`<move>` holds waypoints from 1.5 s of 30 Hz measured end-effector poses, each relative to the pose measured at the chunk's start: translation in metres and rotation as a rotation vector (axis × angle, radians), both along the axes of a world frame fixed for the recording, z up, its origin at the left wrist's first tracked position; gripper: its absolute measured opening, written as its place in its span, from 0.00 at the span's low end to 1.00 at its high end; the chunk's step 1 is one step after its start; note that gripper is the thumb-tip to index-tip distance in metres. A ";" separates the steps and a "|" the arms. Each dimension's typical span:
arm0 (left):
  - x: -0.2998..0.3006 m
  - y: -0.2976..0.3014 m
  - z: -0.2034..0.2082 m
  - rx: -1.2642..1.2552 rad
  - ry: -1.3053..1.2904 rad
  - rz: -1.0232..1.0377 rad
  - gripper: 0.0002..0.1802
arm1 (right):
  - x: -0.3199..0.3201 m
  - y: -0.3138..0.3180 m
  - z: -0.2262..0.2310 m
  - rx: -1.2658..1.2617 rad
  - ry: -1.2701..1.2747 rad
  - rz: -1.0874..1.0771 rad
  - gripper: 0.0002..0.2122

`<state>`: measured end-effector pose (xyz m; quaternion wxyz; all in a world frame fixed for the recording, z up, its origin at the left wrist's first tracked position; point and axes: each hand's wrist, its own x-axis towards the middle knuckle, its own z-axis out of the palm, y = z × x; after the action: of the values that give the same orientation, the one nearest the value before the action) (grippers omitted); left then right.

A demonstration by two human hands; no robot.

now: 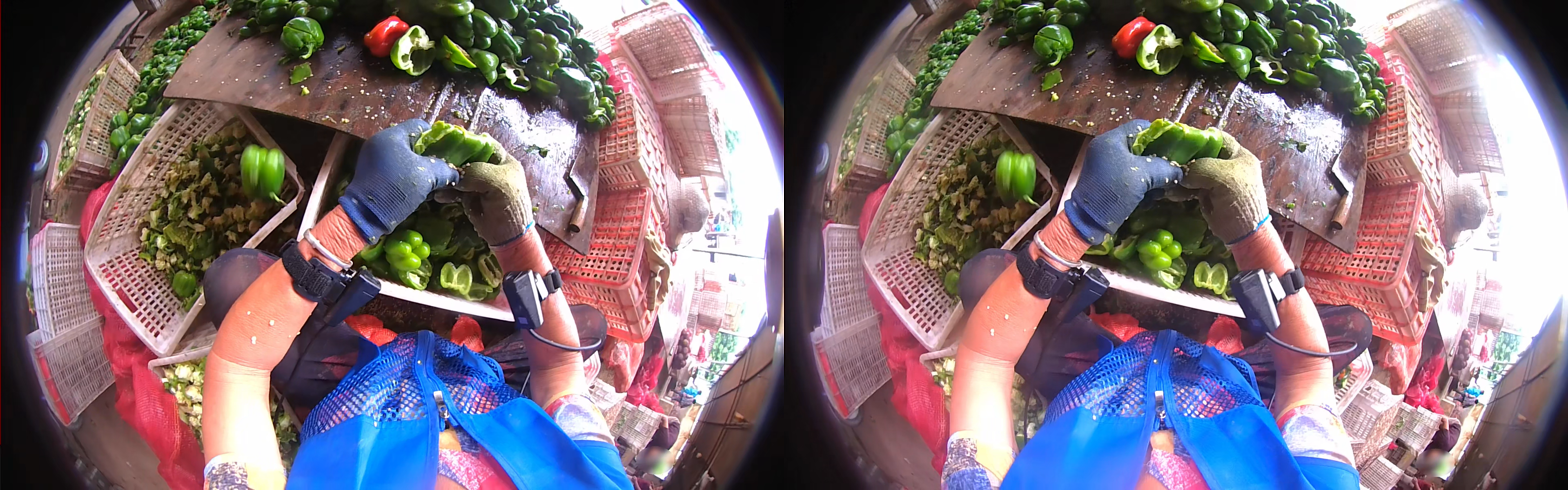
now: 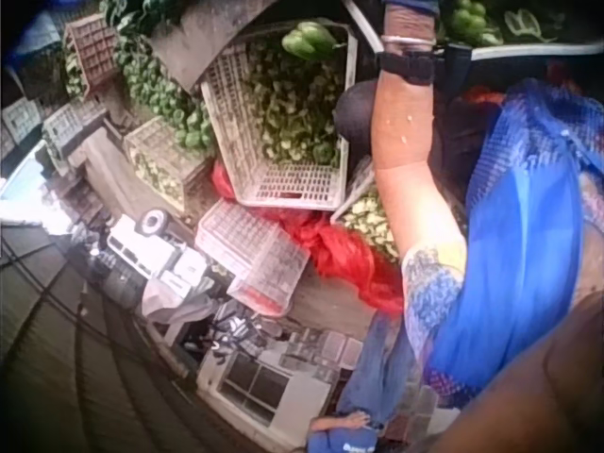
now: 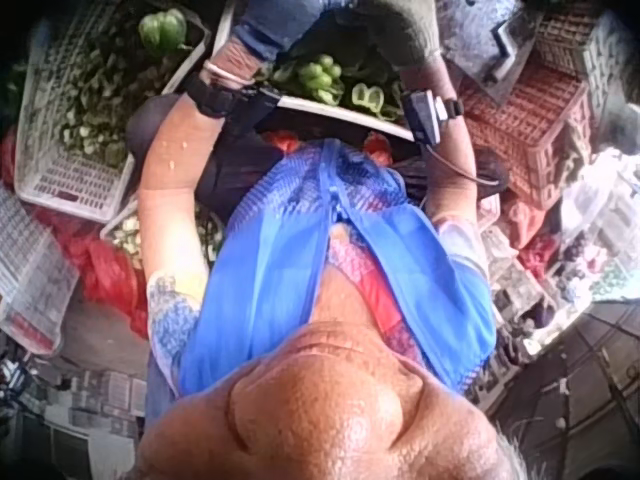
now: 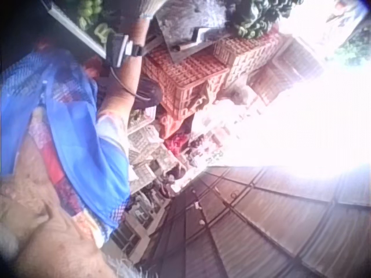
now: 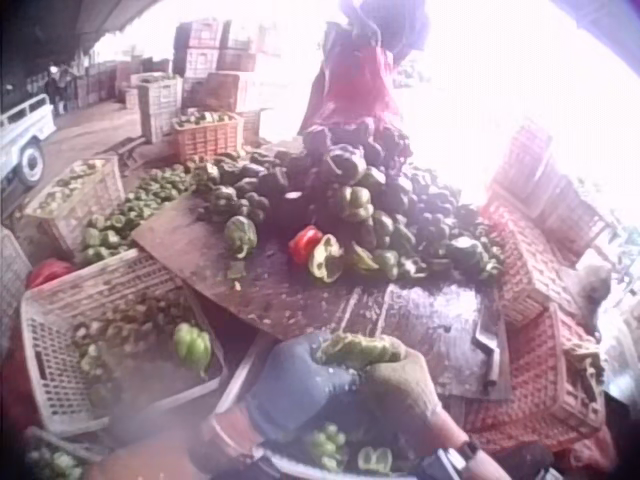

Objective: The recorder is cutting the tops off green peppers and removing seeds before placing them into a basket.

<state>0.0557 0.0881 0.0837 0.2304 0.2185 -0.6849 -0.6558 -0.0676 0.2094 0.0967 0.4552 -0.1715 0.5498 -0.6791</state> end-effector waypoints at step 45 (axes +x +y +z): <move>0.301 -0.220 -0.319 -0.487 -1.083 -0.243 0.30 | 0.030 -0.030 -0.078 0.526 0.460 0.328 0.18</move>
<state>0.3564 -0.1321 -0.2357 -0.1839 0.3824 -0.8553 -0.2974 -0.0379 0.1790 0.0184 0.4510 -0.2823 0.7583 -0.3768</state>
